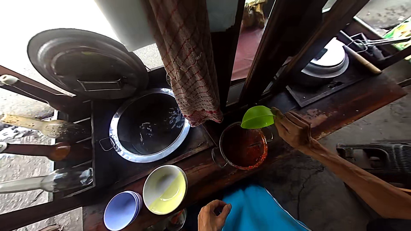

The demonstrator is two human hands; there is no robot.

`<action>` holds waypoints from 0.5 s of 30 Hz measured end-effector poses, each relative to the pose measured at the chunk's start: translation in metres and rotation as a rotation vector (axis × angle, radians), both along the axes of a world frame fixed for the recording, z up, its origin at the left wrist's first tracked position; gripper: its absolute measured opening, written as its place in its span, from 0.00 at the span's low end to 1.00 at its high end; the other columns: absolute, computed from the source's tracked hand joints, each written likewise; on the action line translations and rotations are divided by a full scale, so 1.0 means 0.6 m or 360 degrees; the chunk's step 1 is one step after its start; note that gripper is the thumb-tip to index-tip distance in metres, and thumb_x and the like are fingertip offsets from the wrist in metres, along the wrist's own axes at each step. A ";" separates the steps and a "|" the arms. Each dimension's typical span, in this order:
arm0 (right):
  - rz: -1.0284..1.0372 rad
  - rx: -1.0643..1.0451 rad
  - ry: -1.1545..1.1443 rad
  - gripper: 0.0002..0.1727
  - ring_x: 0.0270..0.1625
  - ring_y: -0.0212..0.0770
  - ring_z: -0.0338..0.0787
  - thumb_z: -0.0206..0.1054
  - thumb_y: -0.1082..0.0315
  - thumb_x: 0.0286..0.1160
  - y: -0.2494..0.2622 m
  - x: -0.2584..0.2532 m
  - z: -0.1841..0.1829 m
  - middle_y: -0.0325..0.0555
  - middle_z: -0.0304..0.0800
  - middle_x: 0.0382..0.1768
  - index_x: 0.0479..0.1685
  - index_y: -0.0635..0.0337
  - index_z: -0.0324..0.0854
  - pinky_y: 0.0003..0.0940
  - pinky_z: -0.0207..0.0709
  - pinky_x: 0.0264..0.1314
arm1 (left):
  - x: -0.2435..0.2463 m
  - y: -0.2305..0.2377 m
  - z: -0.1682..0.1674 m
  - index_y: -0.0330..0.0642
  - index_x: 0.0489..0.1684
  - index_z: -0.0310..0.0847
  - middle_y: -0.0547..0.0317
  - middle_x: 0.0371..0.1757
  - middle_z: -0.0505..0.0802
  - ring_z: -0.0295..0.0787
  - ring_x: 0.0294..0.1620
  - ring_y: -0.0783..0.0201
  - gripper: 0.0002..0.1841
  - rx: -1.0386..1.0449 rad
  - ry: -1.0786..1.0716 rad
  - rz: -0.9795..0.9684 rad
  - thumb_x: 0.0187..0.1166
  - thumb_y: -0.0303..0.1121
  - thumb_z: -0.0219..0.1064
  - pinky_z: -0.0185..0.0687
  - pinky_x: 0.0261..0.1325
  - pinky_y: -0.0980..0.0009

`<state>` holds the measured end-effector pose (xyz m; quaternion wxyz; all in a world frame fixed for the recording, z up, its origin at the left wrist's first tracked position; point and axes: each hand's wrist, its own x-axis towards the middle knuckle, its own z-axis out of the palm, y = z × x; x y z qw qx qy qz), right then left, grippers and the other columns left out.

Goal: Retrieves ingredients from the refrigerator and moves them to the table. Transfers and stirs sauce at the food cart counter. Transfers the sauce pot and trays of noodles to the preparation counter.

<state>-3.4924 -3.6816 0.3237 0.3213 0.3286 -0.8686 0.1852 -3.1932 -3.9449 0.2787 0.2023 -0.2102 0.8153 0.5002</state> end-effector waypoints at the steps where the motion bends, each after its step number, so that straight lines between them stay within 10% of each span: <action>1: 0.0005 0.0005 0.0024 0.17 0.31 0.51 0.90 0.65 0.73 0.81 0.000 0.001 0.004 0.56 0.91 0.29 0.64 0.65 0.89 0.38 0.83 0.36 | -0.001 -0.001 0.001 0.49 0.36 0.96 0.67 0.28 0.95 0.91 0.29 0.71 0.14 0.0000 -0.0006 -0.0016 0.74 0.49 0.73 0.85 0.40 0.61; 6: -0.0064 -0.0170 -0.0069 0.17 0.32 0.49 0.90 0.64 0.71 0.81 -0.008 -0.004 0.013 0.56 0.92 0.31 0.63 0.63 0.90 0.38 0.83 0.37 | -0.002 -0.008 0.000 0.49 0.37 0.96 0.67 0.29 0.96 0.91 0.31 0.71 0.15 0.0008 -0.0023 -0.0044 0.74 0.50 0.72 0.86 0.42 0.60; 11: -0.0249 -0.0740 -0.2051 0.07 0.19 0.26 0.83 0.67 0.72 0.82 -0.044 0.009 0.115 0.36 0.89 0.21 0.44 0.63 0.90 0.20 0.79 0.24 | 0.008 -0.020 -0.003 0.47 0.38 0.96 0.65 0.30 0.96 0.92 0.32 0.68 0.15 0.0052 -0.0046 -0.0006 0.75 0.49 0.73 0.86 0.43 0.57; 15: 0.0089 -0.0498 -0.2556 0.07 0.19 0.23 0.81 0.67 0.70 0.81 -0.091 0.031 0.144 0.30 0.87 0.21 0.39 0.58 0.91 0.18 0.75 0.21 | 0.015 -0.029 -0.009 0.47 0.38 0.96 0.65 0.30 0.96 0.92 0.32 0.69 0.16 0.0079 -0.0047 0.0026 0.75 0.50 0.72 0.86 0.43 0.59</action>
